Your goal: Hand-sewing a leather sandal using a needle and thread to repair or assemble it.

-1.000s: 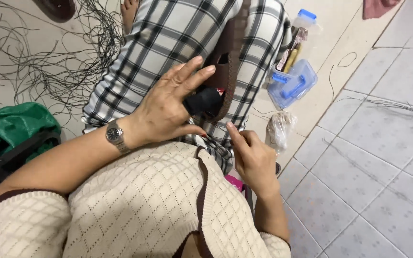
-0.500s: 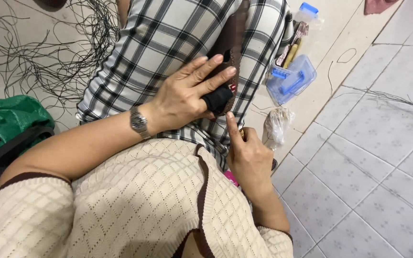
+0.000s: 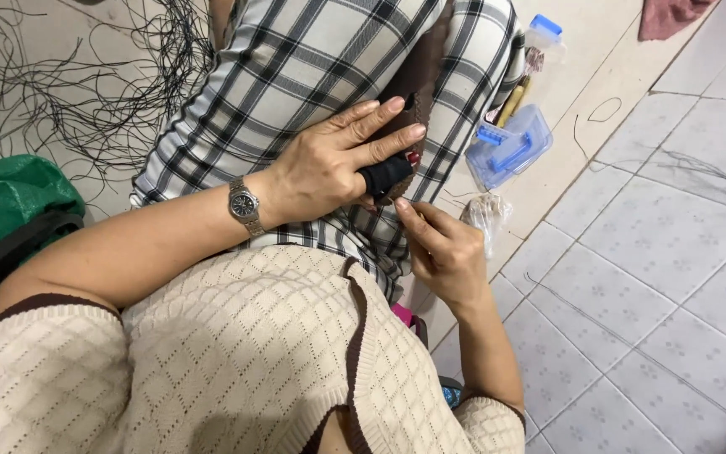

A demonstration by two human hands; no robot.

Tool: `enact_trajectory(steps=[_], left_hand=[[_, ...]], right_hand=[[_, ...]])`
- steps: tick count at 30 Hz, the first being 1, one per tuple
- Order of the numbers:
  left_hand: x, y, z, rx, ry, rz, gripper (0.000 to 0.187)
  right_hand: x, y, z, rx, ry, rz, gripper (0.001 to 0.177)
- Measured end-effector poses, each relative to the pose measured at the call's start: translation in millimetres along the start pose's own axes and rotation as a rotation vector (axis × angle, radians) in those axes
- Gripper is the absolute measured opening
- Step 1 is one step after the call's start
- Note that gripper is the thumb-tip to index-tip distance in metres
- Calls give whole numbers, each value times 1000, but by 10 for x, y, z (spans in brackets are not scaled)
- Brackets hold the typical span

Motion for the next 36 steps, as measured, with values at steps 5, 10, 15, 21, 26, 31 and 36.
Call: enact_trajectory(steps=[5,10,15,21,26,31,36], left_hand=[[143,-56,-20,-74,4,-31,54],[453,182,-221,-23,113,-147,33],[288,374,-304,292,397,-41,23],[359,137,-360,1045,1119,119,22],[256,0,-191,925,1098,163,24],[173,65,-160,956,959,122,18],[236,-163,-172,752,618,50,24]], right_hand=[[-175,77,217,-56,-45,-32,23],[87,23,375,150,-155,-171,28],[50,19,358,391,-177,-86,16],[98,-29,244,244,-138,-42,18],[128,-94,190,421,-145,58,26],[99,635,521,415,-348,279,45],[348,439,243,-129,-538,179,44]])
Point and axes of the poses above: each hand's wrist, its own x-axis away from the middle knuckle, its own y-axis out of the back of the hand, z = x × y, the point moved 5 cm from there along -x, towards the middle knuckle, and after that the axes turned 2 degrees about x, right-handed, at the moved point
